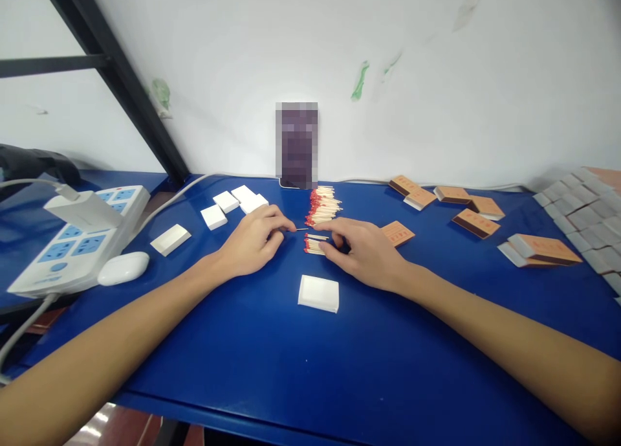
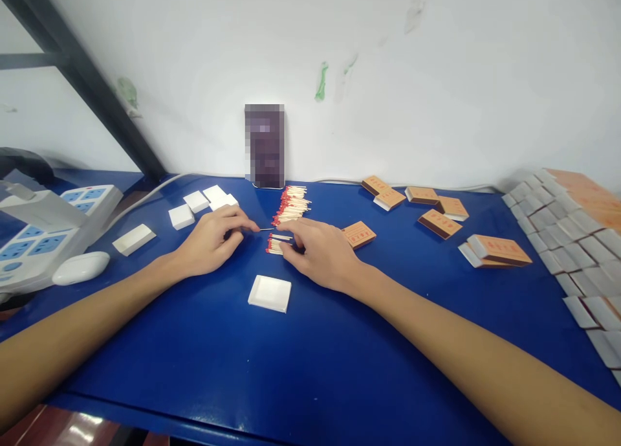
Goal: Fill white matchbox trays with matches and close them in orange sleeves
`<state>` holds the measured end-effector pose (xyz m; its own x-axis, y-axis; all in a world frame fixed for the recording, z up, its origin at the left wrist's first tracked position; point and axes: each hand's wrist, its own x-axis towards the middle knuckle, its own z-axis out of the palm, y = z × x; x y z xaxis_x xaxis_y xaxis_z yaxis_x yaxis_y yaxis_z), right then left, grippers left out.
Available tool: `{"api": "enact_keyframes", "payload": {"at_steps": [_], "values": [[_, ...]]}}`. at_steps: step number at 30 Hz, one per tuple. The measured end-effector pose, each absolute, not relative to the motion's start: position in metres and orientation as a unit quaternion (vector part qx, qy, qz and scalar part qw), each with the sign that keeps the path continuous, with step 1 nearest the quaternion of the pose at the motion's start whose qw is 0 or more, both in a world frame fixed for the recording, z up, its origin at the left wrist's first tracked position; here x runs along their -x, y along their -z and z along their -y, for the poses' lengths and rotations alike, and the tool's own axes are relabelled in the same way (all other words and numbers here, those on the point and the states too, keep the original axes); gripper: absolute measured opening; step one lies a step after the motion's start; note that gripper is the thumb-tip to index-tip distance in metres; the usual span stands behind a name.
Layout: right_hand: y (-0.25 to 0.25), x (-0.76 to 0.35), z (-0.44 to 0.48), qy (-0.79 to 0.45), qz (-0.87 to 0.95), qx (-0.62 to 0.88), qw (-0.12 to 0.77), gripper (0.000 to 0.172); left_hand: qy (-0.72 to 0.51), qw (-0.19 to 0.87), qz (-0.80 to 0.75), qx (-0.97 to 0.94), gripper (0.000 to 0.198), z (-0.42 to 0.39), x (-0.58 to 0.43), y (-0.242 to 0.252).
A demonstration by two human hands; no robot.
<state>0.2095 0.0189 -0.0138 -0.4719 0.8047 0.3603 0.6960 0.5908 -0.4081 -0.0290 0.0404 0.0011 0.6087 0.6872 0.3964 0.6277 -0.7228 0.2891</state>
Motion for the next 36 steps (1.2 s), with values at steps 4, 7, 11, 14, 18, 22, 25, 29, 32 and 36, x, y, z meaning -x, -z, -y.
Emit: {"api": "enact_keyframes", "payload": {"at_steps": [4,7,11,14,18,22,25,29,32,36], "values": [[0.0131,-0.2084,-0.0173,-0.093,0.852,0.443,0.265,0.034,-0.227,0.074,-0.322,-0.916,0.031,-0.0375,0.0287,-0.0027],[0.0126,-0.2079,-0.0178,-0.104,0.847,0.45,0.262,0.034,-0.215,0.083,-0.31,-0.922,0.031,-0.0372,0.0288,-0.0026],[0.0111,-0.2078,-0.0192,-0.126,0.836,0.47,0.252,0.032,-0.22,0.094,-0.316,-0.918,0.032,-0.0383,0.0291,-0.0021],[0.0103,-0.2079,-0.0193,-0.129,0.836,0.472,0.248,0.032,-0.217,0.097,-0.314,-0.919,0.032,-0.0383,0.0292,-0.0024],[0.01,-0.2079,-0.0185,-0.127,0.839,0.463,0.255,0.033,-0.213,0.101,-0.32,-0.918,0.033,-0.037,0.0294,-0.0032],[0.0101,-0.2079,-0.0188,-0.128,0.841,0.46,0.253,0.032,-0.215,0.092,-0.314,-0.92,0.033,-0.0362,0.0295,-0.003],[0.0113,-0.2082,-0.0199,-0.12,0.845,0.453,0.258,0.032,-0.219,0.094,-0.314,-0.919,0.033,-0.0361,0.0296,-0.0022],[0.0133,-0.2086,-0.0208,-0.114,0.847,0.451,0.258,0.032,-0.221,0.103,-0.321,-0.915,0.032,-0.0352,0.0292,-0.0021],[0.0143,-0.2087,-0.0209,-0.113,0.848,0.449,0.257,0.031,-0.222,0.102,-0.322,-0.915,0.031,-0.0345,0.029,-0.0024],[0.0151,-0.2089,-0.0212,-0.108,0.85,0.445,0.259,0.032,-0.223,0.092,-0.325,-0.914,0.03,-0.0347,0.0289,-0.0021]]}}
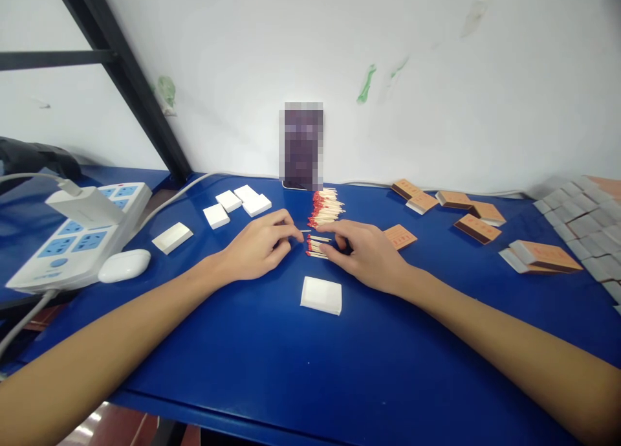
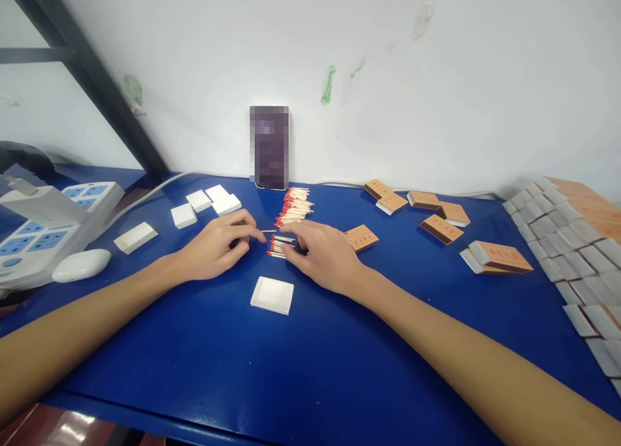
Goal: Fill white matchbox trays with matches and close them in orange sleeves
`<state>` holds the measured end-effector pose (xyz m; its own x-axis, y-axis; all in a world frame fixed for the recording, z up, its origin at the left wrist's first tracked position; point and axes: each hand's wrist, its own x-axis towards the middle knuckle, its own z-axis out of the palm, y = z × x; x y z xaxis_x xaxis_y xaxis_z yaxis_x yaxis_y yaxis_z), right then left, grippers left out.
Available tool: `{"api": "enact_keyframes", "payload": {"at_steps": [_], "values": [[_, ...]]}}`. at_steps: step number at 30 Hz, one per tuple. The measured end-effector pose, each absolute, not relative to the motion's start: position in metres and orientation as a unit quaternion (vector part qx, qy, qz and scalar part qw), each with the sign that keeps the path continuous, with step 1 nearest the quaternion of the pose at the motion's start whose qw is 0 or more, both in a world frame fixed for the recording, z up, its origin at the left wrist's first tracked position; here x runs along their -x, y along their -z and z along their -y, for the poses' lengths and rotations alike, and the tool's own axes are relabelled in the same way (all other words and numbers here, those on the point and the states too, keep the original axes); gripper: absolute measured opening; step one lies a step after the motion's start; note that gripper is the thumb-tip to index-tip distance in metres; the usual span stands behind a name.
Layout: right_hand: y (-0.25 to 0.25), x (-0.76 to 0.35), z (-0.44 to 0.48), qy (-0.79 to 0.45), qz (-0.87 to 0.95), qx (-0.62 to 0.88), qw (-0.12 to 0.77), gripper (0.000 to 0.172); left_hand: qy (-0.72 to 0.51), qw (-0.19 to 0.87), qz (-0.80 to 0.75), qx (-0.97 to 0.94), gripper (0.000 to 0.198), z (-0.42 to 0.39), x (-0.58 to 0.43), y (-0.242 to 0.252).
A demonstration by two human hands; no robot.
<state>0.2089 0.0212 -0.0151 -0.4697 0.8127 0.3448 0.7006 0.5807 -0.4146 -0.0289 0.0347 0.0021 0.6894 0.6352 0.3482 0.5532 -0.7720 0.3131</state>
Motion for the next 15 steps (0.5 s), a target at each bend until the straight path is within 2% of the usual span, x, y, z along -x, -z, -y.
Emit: {"api": "enact_keyframes", "payload": {"at_steps": [15], "values": [[0.0154,-0.2087,-0.0211,-0.105,0.852,0.445,0.254,0.028,-0.225,0.082,-0.31,-0.92,0.032,-0.0348,0.0302,0.0]]}}
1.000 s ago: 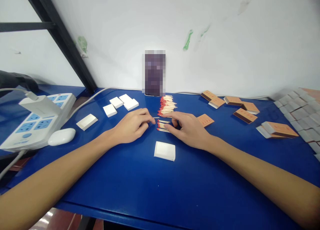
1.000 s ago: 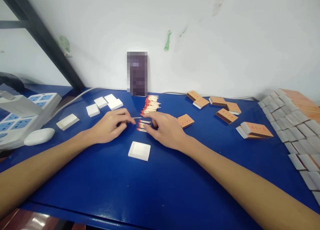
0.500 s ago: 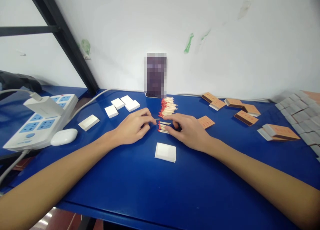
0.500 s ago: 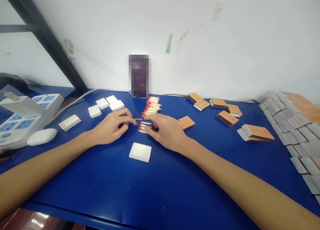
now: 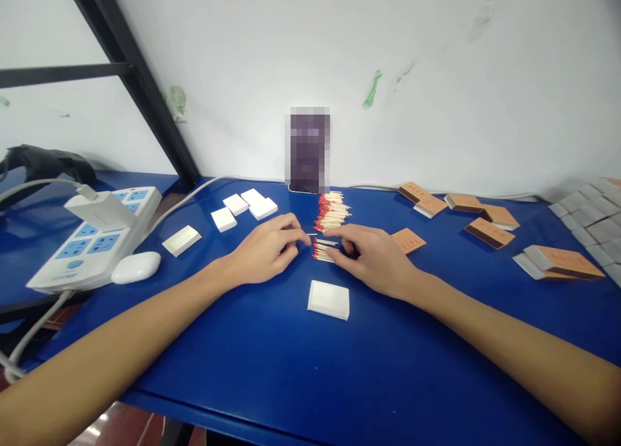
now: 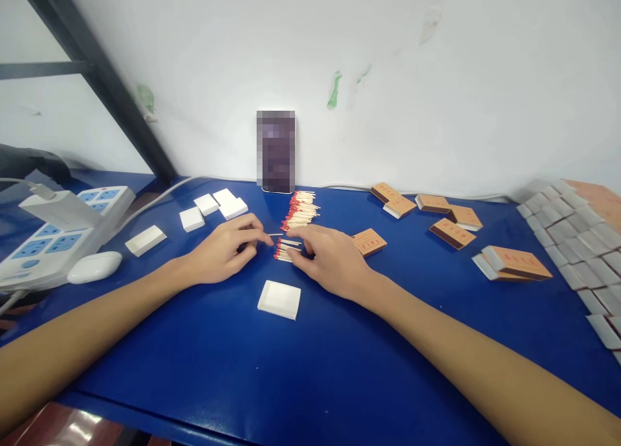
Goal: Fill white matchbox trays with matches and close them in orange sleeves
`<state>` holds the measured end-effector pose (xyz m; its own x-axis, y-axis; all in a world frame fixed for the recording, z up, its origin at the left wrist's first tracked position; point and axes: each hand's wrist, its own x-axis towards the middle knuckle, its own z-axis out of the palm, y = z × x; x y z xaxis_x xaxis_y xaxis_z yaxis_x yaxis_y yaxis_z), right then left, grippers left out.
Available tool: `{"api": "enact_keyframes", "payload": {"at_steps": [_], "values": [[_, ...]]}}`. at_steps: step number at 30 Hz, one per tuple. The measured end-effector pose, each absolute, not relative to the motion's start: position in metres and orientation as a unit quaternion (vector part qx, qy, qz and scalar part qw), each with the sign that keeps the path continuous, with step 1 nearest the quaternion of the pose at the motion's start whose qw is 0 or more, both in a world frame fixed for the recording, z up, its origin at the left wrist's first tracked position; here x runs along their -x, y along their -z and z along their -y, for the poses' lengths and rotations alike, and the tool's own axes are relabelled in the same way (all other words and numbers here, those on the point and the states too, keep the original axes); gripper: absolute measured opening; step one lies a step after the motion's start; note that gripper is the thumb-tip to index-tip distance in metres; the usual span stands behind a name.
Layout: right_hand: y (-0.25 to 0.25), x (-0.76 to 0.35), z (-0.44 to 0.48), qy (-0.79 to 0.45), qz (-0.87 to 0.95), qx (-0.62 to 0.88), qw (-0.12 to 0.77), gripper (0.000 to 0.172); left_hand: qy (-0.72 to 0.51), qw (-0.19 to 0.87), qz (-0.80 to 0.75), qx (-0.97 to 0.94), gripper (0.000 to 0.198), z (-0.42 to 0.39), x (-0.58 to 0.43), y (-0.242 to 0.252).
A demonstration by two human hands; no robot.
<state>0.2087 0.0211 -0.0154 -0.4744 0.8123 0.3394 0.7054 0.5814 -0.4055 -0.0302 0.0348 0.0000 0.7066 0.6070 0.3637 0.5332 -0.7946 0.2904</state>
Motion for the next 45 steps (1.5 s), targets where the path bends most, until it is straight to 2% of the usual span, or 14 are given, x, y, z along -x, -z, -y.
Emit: {"api": "enact_keyframes", "payload": {"at_steps": [31,45], "values": [[0.0181,-0.2084,-0.0244,-0.1,0.836,0.46,0.28,0.024,-0.197,0.069,-0.33,-0.921,0.038,-0.036,0.0294,0.001],[0.0142,-0.209,-0.0221,-0.119,0.848,0.439,0.274,0.023,-0.196,0.038,-0.373,-0.906,0.034,-0.0368,0.0285,0.0016]]}}
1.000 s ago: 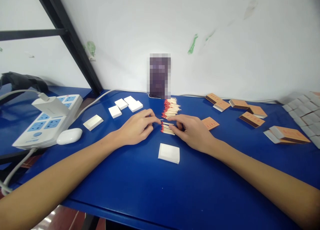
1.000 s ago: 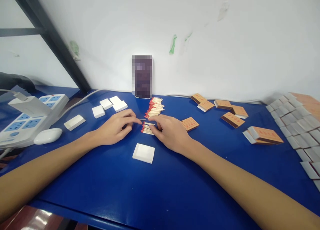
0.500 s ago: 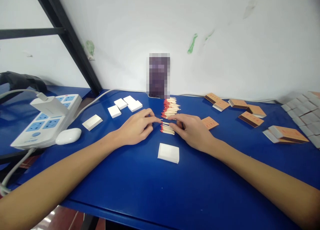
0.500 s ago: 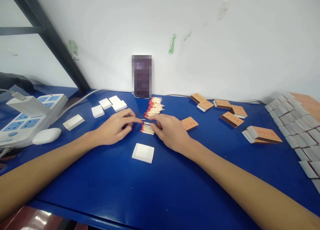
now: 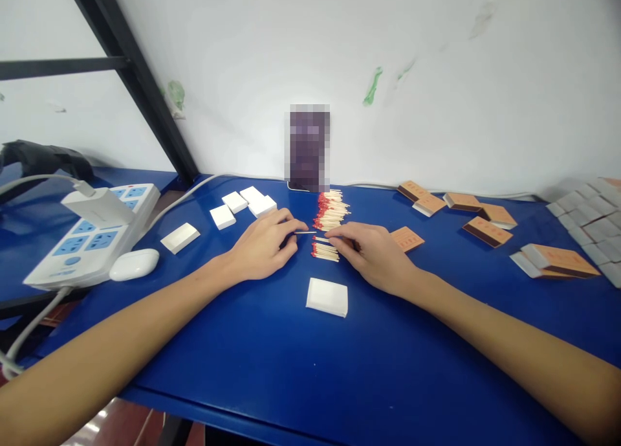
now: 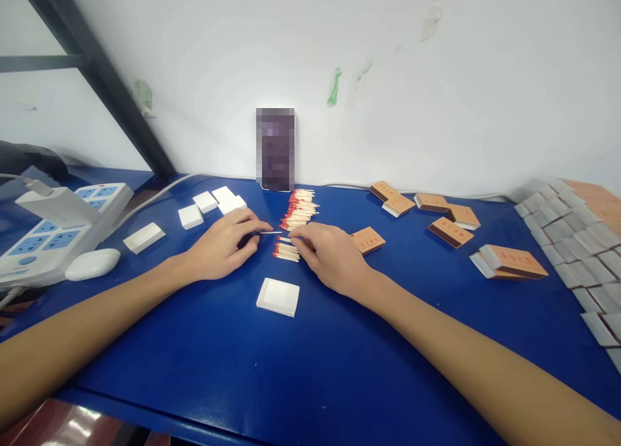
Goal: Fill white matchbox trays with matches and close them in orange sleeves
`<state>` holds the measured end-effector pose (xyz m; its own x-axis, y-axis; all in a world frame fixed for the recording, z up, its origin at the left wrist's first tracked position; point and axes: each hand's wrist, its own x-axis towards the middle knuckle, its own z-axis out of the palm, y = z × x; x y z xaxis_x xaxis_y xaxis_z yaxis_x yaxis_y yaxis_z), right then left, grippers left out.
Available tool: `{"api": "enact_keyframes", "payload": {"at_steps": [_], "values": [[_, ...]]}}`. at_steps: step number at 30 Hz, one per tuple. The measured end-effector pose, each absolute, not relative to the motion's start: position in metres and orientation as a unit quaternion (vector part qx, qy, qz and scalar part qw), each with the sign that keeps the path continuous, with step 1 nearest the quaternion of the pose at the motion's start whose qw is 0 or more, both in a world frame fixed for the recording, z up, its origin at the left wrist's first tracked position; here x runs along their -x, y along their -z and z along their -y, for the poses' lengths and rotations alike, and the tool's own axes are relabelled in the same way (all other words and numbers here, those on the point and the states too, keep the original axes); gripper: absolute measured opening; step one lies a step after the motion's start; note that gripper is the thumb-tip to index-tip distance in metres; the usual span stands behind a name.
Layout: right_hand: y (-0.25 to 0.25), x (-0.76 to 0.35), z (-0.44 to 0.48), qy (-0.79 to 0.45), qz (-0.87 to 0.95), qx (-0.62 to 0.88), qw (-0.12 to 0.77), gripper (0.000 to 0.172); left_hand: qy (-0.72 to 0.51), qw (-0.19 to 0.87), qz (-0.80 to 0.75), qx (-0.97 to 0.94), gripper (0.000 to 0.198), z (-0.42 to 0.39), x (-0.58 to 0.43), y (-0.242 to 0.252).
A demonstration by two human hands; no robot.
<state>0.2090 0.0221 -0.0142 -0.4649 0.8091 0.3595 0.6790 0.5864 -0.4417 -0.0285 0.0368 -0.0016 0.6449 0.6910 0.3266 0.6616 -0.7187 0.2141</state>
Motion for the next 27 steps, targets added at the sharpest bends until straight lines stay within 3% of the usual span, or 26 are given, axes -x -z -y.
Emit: {"api": "enact_keyframes", "payload": {"at_steps": [27], "values": [[0.0129,-0.2089,-0.0206,-0.094,0.864,0.439,0.229,0.032,-0.173,0.055,-0.325,-0.928,0.038,-0.0344,0.0279,-0.002]]}}
